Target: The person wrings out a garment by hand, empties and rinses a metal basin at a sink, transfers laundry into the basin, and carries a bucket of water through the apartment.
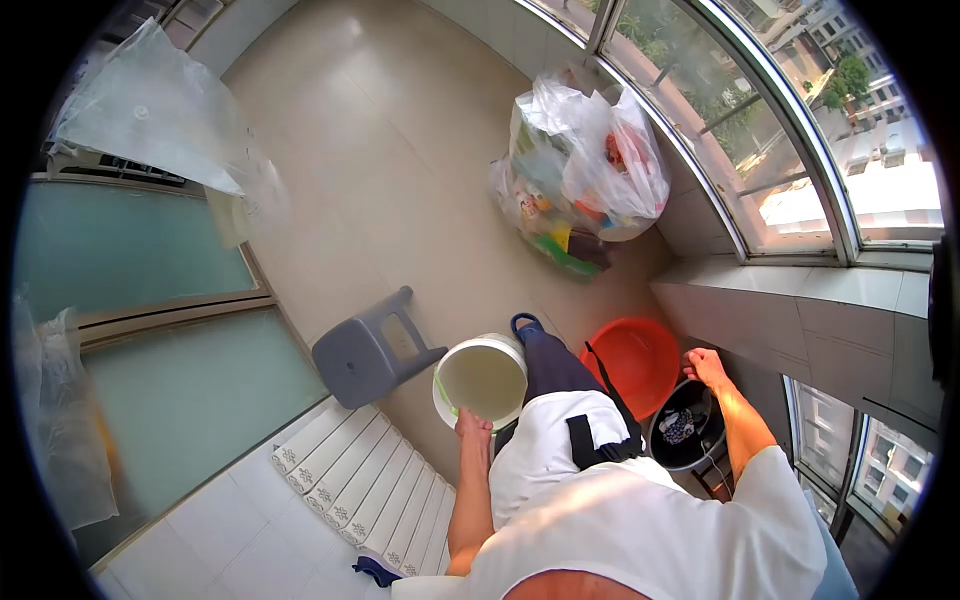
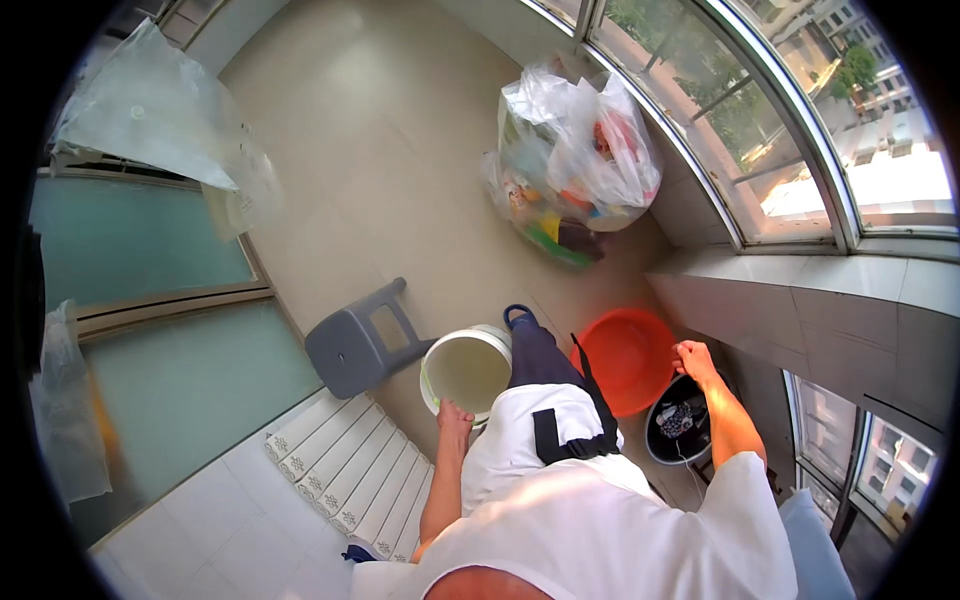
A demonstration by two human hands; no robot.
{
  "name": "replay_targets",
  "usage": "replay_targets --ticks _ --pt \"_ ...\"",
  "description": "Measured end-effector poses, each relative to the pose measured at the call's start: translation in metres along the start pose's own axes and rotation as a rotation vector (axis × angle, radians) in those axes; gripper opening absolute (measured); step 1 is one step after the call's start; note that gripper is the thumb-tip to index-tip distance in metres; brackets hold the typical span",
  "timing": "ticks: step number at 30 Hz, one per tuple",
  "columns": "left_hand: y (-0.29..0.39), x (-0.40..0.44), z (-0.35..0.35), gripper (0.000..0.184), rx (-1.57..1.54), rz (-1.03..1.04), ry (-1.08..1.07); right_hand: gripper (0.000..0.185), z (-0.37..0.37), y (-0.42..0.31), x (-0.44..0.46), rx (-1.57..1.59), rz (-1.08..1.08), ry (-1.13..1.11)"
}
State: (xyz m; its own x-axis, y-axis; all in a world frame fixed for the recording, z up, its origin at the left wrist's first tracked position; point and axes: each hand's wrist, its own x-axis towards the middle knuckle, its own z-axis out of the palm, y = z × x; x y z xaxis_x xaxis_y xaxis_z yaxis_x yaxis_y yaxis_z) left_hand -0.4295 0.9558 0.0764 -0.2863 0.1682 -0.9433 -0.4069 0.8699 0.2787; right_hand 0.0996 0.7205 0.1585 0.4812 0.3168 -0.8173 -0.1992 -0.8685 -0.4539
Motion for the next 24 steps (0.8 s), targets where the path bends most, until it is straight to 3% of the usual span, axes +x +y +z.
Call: replay_targets --ticks 2,4,9,10,11,13,14,16,17,19,20,21,24 --pt "0.022 0.021 0.024 0.031 -0.025 0.019 -0.021 0.030 0.006 -0.042 0.013 0.101 -0.129 -0.076" --pt "0.046 0.036 0.046 0.029 -0.012 0.012 -0.131 0.029 0.014 -0.060 0.021 0.090 -0.120 -0.008" --pt "0.116 0.051 0.135 0.028 0.018 0.034 -0.033 0.023 0.017 -0.018 0.032 0.119 0.275 -0.071" --pt "0.128 0.054 0.146 0.029 0.015 0.025 -0.020 0.020 0.026 -0.024 0.022 0.024 0.373 0.056" --pt "0.143 0.046 0.157 0.029 0.021 0.024 0.004 0.017 0.027 -0.009 0.026 0.065 0.447 0.045" --pt "0.183 0.032 0.207 0.029 0.047 0.052 0.036 0.016 0.027 -0.018 0.037 0.094 0.695 -0.154" --pt "0.200 0.037 0.223 0.029 0.055 0.054 0.036 0.017 0.038 -0.094 0.026 -0.129 0.663 -0.235" --pt "0.225 0.048 0.232 0.030 0.000 0.037 0.024 0.017 0.051 -0.149 0.045 -0.151 0.639 -0.173" --pt "0.237 0.053 0.234 0.031 -0.044 0.044 -0.030 0.019 0.047 -0.118 0.089 -0.279 0.382 -0.209" --pt "0.270 0.045 0.259 0.031 -0.053 0.059 -0.035 0.022 0.064 -0.185 0.148 -0.219 0.246 -0.200" --pt "0.282 0.044 0.268 0.031 -0.050 0.057 -0.035 0.023 0.080 -0.228 0.168 -0.097 0.075 -0.185" --pt "0.292 0.055 0.275 0.029 -0.056 0.026 -0.029 0.025 0.095 -0.312 0.165 -0.131 -0.017 -0.193" --pt "0.329 0.056 0.304 0.027 -0.105 0.105 -0.045 0.029 0.129 -0.407 0.216 -0.099 -0.192 -0.230"
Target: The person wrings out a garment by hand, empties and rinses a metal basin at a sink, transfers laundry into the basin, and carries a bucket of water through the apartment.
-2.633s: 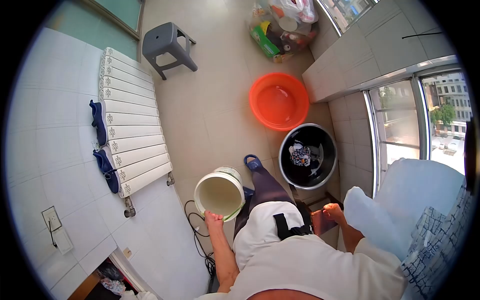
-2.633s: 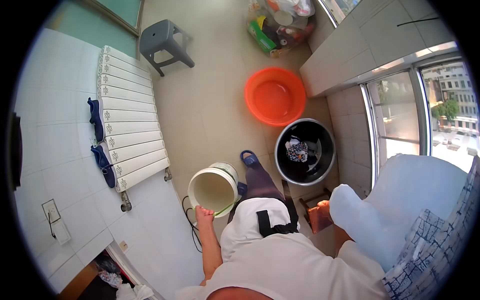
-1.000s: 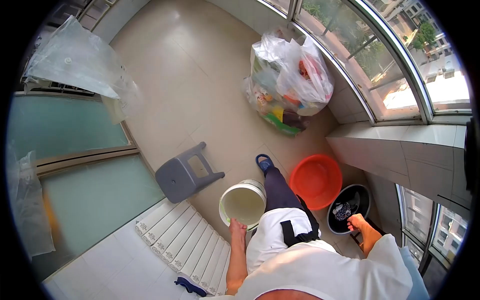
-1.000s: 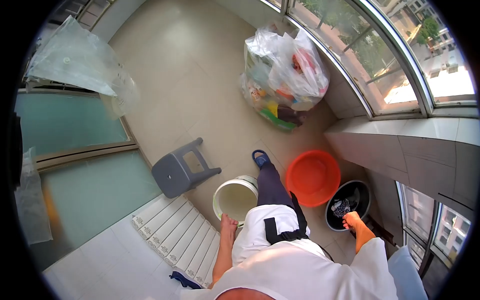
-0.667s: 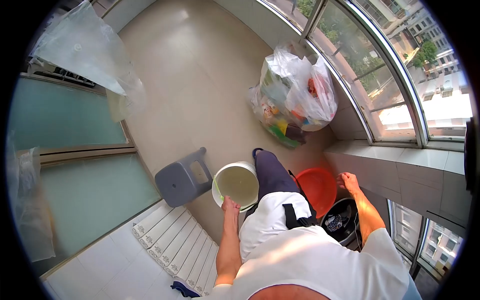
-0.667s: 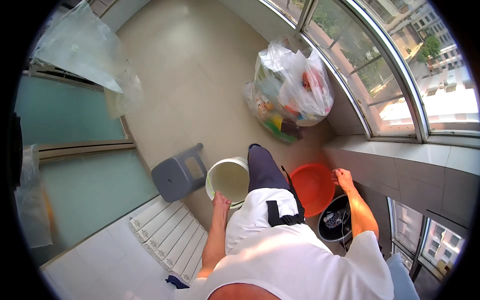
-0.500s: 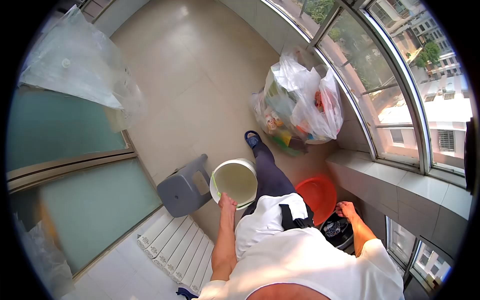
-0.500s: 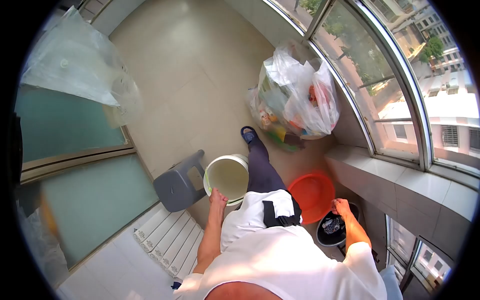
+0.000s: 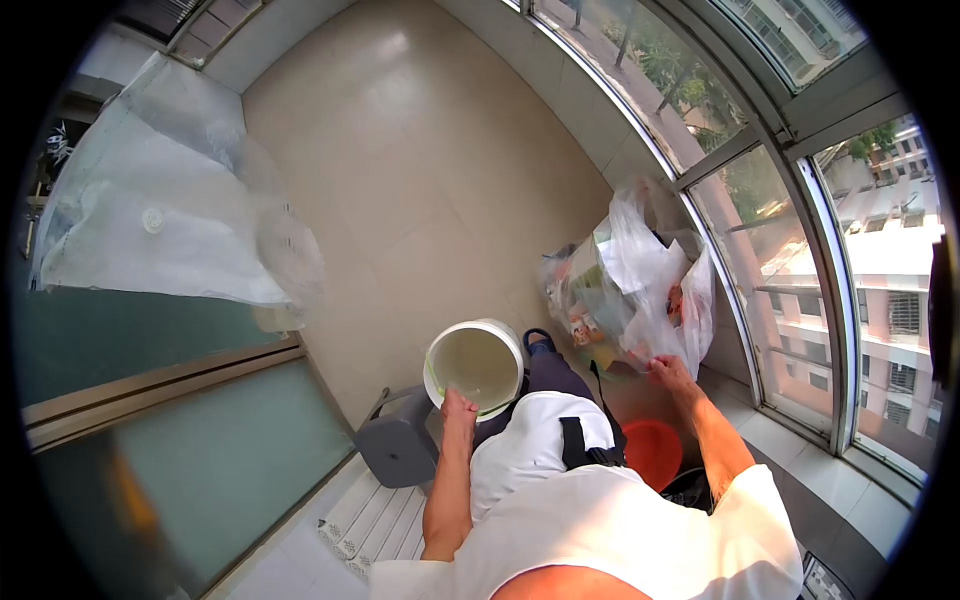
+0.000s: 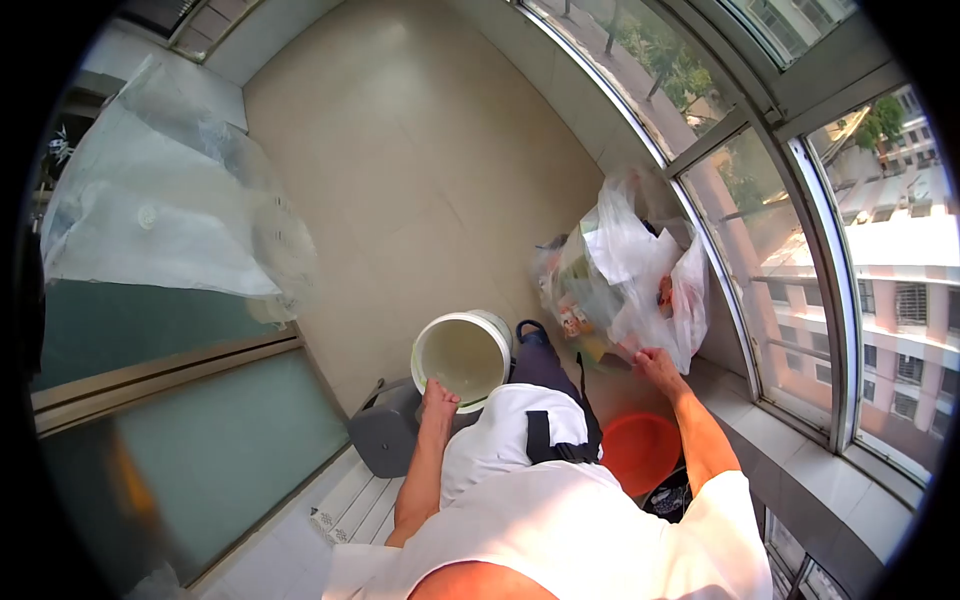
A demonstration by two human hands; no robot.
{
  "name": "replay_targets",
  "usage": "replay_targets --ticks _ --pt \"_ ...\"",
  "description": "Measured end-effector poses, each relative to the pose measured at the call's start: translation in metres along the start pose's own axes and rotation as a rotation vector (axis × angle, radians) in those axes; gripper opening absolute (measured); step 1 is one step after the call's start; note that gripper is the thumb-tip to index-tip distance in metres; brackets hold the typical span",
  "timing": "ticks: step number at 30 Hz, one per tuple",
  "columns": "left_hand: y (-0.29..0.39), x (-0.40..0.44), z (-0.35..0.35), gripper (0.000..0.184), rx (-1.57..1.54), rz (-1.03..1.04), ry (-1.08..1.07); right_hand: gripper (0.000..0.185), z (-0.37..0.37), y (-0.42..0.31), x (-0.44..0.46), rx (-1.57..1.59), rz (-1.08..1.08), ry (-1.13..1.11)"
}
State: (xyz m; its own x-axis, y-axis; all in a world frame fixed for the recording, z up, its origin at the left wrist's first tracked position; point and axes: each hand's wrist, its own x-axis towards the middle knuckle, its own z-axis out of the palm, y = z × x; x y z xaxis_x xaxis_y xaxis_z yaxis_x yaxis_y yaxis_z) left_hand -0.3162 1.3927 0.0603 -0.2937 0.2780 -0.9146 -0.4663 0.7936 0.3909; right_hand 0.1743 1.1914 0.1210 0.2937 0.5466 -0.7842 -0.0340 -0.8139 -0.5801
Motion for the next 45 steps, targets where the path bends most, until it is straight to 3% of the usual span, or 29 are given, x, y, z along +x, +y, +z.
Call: replay_targets --ticks 3,5,8,10,12,17,20,21,23,27,29,31,34,37,39,40,42,43,45 --pt "0.045 0.028 0.034 0.027 0.011 -0.080 -0.006 0.031 0.016 -0.069 0.007 0.150 -0.082 0.053" --pt "0.064 0.042 0.047 0.027 0.002 -0.091 -0.050 0.031 0.022 -0.055 0.010 0.260 -0.072 0.105" --pt "0.110 0.076 0.086 0.028 0.013 -0.081 -0.059 0.024 0.029 0.023 0.000 0.027 0.131 0.174" --pt "0.136 0.091 0.108 0.027 0.029 -0.075 -0.016 0.017 0.049 0.042 -0.036 0.162 0.429 0.275" --pt "0.163 0.102 0.137 0.027 0.018 -0.084 0.042 0.013 0.059 0.047 -0.039 0.234 0.512 0.225" --pt "0.234 0.133 0.191 0.027 -0.014 -0.144 0.093 0.014 0.063 -0.105 -0.011 0.332 0.928 -0.236" --pt "0.285 0.120 0.223 0.027 -0.112 -0.161 0.132 0.019 0.040 -0.132 0.056 0.010 0.399 -0.298" --pt "0.298 0.135 0.231 0.027 -0.125 -0.161 0.130 0.021 0.036 -0.176 0.119 0.046 0.738 -0.117" --pt "0.309 0.166 0.220 0.028 -0.256 -0.190 0.143 0.027 0.015 -0.249 0.228 -0.155 0.339 -0.029" --pt "0.369 0.175 0.258 0.029 -0.397 -0.223 0.089 0.034 0.014 -0.504 0.382 -0.193 -0.238 -0.034" --pt "0.399 0.187 0.276 0.029 -0.404 -0.178 0.059 0.036 0.028 -0.602 0.410 -0.185 -0.361 -0.026" --pt "0.438 0.226 0.300 0.029 -0.367 -0.142 -0.013 0.037 0.036 -0.645 0.433 -0.209 -0.413 -0.029" --pt "0.477 0.245 0.332 0.029 -0.344 -0.149 0.004 0.037 0.026 -0.649 0.454 -0.077 -0.241 -0.051" --pt "0.541 0.262 0.371 0.029 -0.332 -0.190 0.137 0.031 -0.007 -0.556 0.437 -0.157 -0.005 0.004" --pt "0.570 0.279 0.402 0.028 -0.373 -0.219 0.232 0.024 -0.012 -0.504 0.396 -0.140 0.348 0.203" --pt "0.578 0.286 0.403 0.028 -0.375 -0.232 0.209 0.019 -0.019 -0.474 0.387 -0.091 0.722 0.220" --pt "0.626 0.304 0.417 0.028 -0.396 -0.214 0.185 0.023 0.005 -0.509 0.356 -0.278 0.993 0.015" --pt "0.641 0.304 0.422 0.029 -0.415 -0.193 0.218 0.022 0.011 -0.550 0.362 -0.445 0.572 -0.395" --pt "0.665 0.293 0.434 0.030 -0.490 -0.172 0.323 0.022 0.029 -0.625 0.389 -0.444 0.487 -0.491"
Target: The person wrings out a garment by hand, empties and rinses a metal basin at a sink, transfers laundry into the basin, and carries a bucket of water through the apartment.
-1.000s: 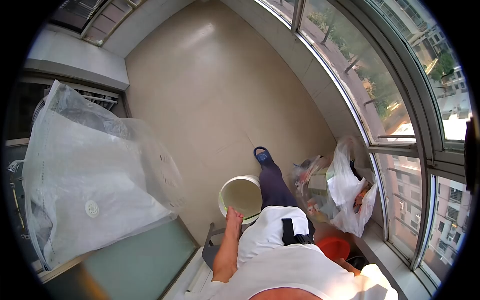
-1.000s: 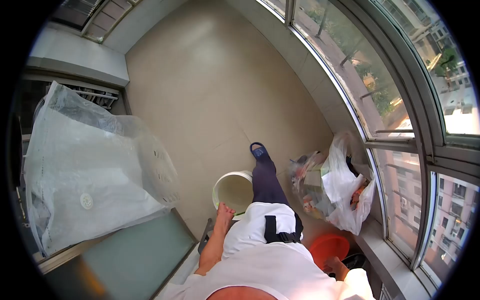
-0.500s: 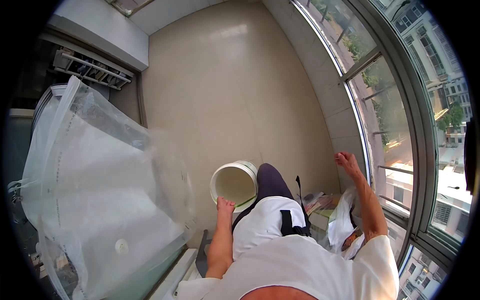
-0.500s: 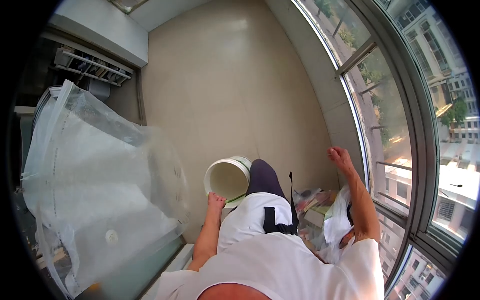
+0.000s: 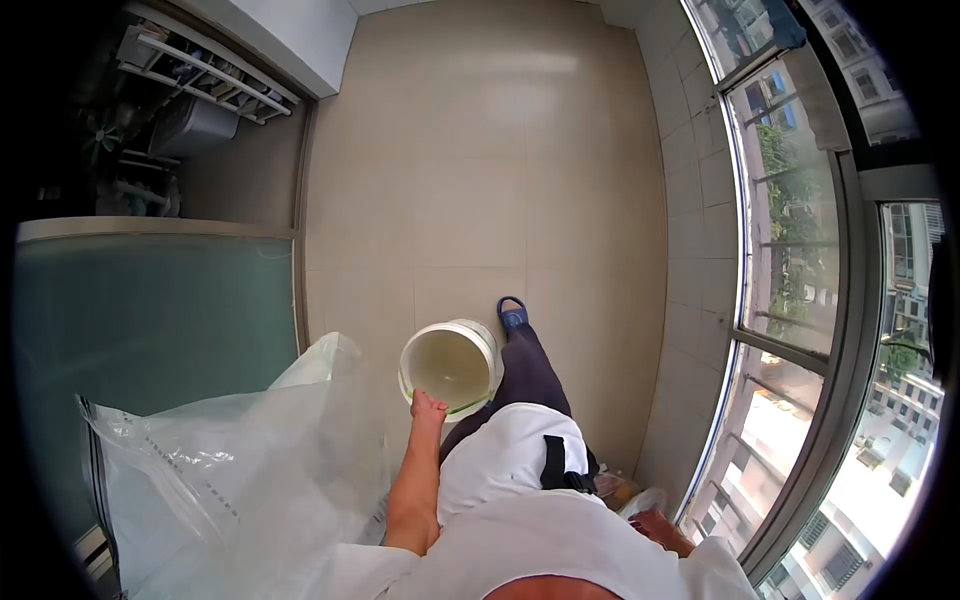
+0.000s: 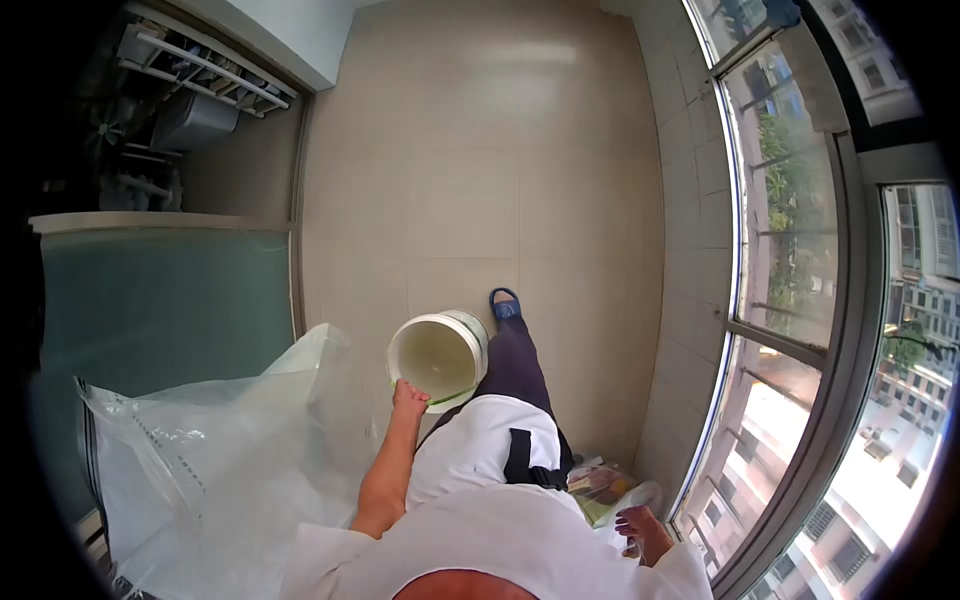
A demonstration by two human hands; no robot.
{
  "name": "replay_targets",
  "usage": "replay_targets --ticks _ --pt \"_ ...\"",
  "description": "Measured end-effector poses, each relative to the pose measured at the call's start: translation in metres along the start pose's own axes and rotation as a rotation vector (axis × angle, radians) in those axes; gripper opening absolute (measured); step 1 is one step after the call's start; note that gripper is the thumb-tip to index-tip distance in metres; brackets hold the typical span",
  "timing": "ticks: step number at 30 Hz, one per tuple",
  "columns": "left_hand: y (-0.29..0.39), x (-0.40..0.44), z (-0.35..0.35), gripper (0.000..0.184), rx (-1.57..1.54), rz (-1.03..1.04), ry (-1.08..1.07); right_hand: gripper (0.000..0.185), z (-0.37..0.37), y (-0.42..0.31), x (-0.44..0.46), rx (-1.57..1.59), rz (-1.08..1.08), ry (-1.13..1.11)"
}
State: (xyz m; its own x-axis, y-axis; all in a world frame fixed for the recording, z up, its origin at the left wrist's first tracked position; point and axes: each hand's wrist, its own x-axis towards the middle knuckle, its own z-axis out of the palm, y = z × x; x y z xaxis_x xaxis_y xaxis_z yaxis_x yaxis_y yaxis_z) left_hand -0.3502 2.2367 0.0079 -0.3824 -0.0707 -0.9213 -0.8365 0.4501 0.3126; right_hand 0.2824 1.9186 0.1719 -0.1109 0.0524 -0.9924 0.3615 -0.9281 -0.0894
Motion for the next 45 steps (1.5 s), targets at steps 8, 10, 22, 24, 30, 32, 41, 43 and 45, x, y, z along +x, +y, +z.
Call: replay_targets --ticks 8,10,22,24,30,32,41,43,45 --pt "0.095 0.014 0.089 0.025 -0.181 -0.101 -0.137 0.034 -0.159 -0.538 0.064 0.006 -0.815 0.655" --pt "0.123 0.024 0.122 0.024 -0.210 -0.072 -0.199 0.037 -0.147 -0.632 0.030 0.069 -0.988 0.577" --pt "0.289 0.057 0.265 0.024 -0.224 -0.113 0.032 0.024 -0.096 -0.567 0.071 0.005 0.359 0.388" --pt "0.331 0.055 0.288 0.024 -0.262 -0.098 0.060 0.026 -0.129 -0.562 0.098 -0.496 -0.158 -0.112" --pt "0.419 0.043 0.321 0.027 -0.385 -0.111 0.017 0.018 -0.147 -0.905 0.172 -0.192 -0.322 0.388" --pt "0.437 0.058 0.327 0.028 -0.461 -0.137 -0.003 0.028 -0.123 -1.064 0.178 -0.239 -0.598 0.505" --pt "0.568 0.097 0.381 0.036 -0.522 0.032 -0.200 0.041 0.109 -1.408 0.041 -0.421 -1.219 0.330" --pt "0.602 0.110 0.391 0.030 -0.505 -0.047 -0.168 0.040 0.123 -1.441 0.044 -0.564 -1.250 0.436" --pt "0.622 0.139 0.402 0.025 -0.587 -0.088 -0.121 0.036 0.137 -1.487 0.056 -0.462 -1.264 0.488"
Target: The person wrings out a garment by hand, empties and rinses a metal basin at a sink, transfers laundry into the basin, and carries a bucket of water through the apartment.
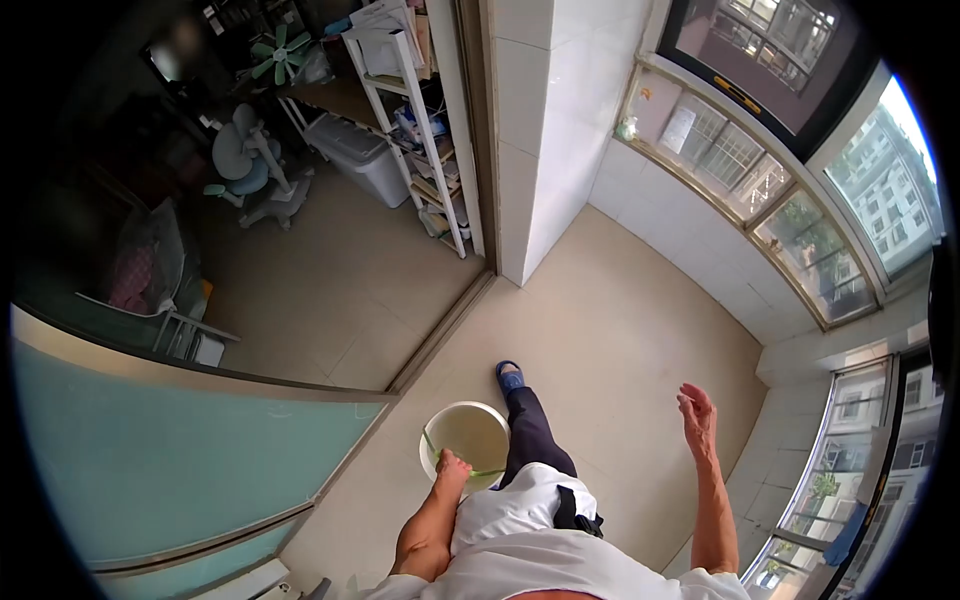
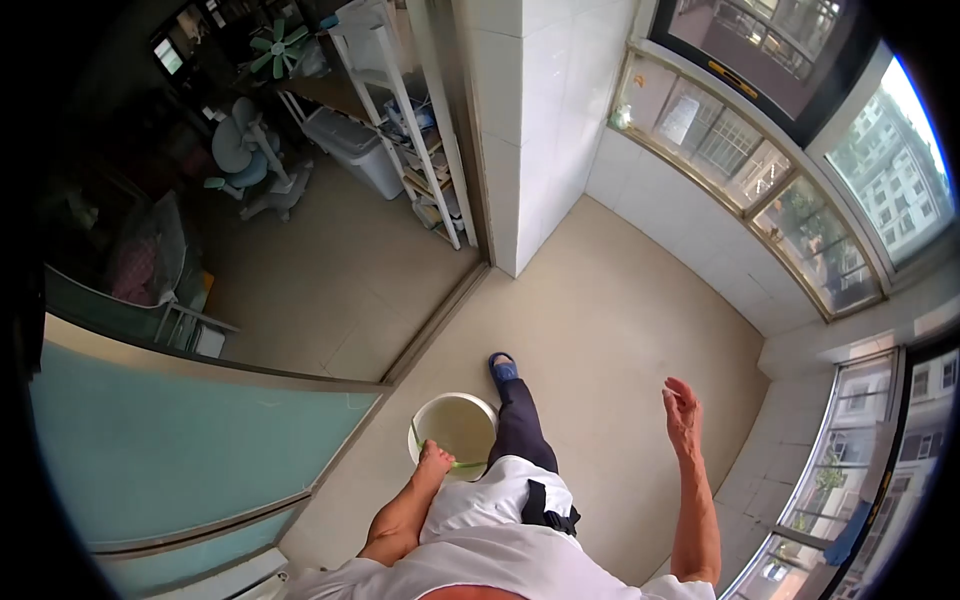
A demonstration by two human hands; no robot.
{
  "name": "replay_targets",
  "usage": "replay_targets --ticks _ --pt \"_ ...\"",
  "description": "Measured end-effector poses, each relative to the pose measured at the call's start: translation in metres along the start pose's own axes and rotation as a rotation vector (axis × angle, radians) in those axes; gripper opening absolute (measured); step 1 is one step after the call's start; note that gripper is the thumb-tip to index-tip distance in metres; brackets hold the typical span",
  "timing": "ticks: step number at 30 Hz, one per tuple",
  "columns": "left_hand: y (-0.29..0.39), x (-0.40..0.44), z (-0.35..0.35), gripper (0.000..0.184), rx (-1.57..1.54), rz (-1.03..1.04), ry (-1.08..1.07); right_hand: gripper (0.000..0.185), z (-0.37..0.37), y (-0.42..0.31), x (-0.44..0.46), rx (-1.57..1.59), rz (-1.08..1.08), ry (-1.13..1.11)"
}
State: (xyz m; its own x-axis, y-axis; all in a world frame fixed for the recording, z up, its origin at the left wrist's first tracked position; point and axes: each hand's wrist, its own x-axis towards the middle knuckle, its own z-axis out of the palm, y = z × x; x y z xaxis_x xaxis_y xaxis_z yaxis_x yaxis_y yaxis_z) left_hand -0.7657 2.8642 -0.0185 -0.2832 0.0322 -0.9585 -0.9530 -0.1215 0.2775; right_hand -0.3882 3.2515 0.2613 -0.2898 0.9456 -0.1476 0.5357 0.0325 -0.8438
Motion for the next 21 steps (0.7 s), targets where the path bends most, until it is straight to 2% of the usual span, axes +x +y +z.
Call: replay_targets --ticks 2,3,4,5,7,8,10,12,13,15,16,17,19,21 --pt "0.010 0.025 0.013 0.022 0.084 0.123 -0.094 0.041 0.016 -0.015 0.068 0.034 -0.010 0.103" --pt "0.014 0.029 0.011 0.026 0.799 0.485 -0.146 0.043 0.027 -0.037 0.110 0.051 -0.062 0.106" --pt "0.019 0.031 0.010 0.033 1.463 0.914 0.071 0.046 0.038 -0.057 0.138 0.074 -0.093 0.126" --pt "0.028 0.032 0.024 0.032 1.599 1.066 0.153 0.053 0.047 -0.076 0.180 0.087 -0.131 0.077" --pt "0.047 0.027 0.045 0.029 1.470 0.924 0.128 0.065 0.070 -0.167 0.246 0.025 -0.357 0.053" --pt "0.055 0.027 0.054 0.028 1.146 0.702 0.062 0.074 0.084 -0.217 0.271 0.022 -0.460 0.073" --pt "0.076 0.026 0.078 0.026 0.026 0.153 0.011 0.089 0.115 -0.301 0.334 -0.001 -0.715 0.147" --pt "0.093 0.030 0.089 0.024 -0.180 0.066 0.034 0.100 0.144 -0.376 0.375 -0.012 -0.943 0.251" --pt "0.101 0.034 0.096 0.024 -0.201 0.060 0.039 0.105 0.159 -0.413 0.388 0.004 -1.031 0.308" --pt "0.115 0.052 0.105 0.024 -0.241 0.056 0.055 0.113 0.186 -0.457 0.416 0.019 -1.075 0.407" --pt "0.117 0.056 0.106 0.026 -0.275 0.054 0.058 0.114 0.196 -0.478 0.419 -0.009 -1.051 0.473" --pt "0.131 0.050 0.125 0.019 -0.290 0.061 0.109 0.115 0.207 -0.488 0.431 -0.004 -1.034 0.528" --pt "0.139 0.048 0.129 0.014 -0.315 0.041 0.175 0.115 0.223 -0.508 0.445 0.017 -1.006 0.526" --pt "0.137 0.093 0.111 0.029 1.079 0.824 0.222 0.114 0.238 -0.514 0.455 0.043 -0.958 0.604"
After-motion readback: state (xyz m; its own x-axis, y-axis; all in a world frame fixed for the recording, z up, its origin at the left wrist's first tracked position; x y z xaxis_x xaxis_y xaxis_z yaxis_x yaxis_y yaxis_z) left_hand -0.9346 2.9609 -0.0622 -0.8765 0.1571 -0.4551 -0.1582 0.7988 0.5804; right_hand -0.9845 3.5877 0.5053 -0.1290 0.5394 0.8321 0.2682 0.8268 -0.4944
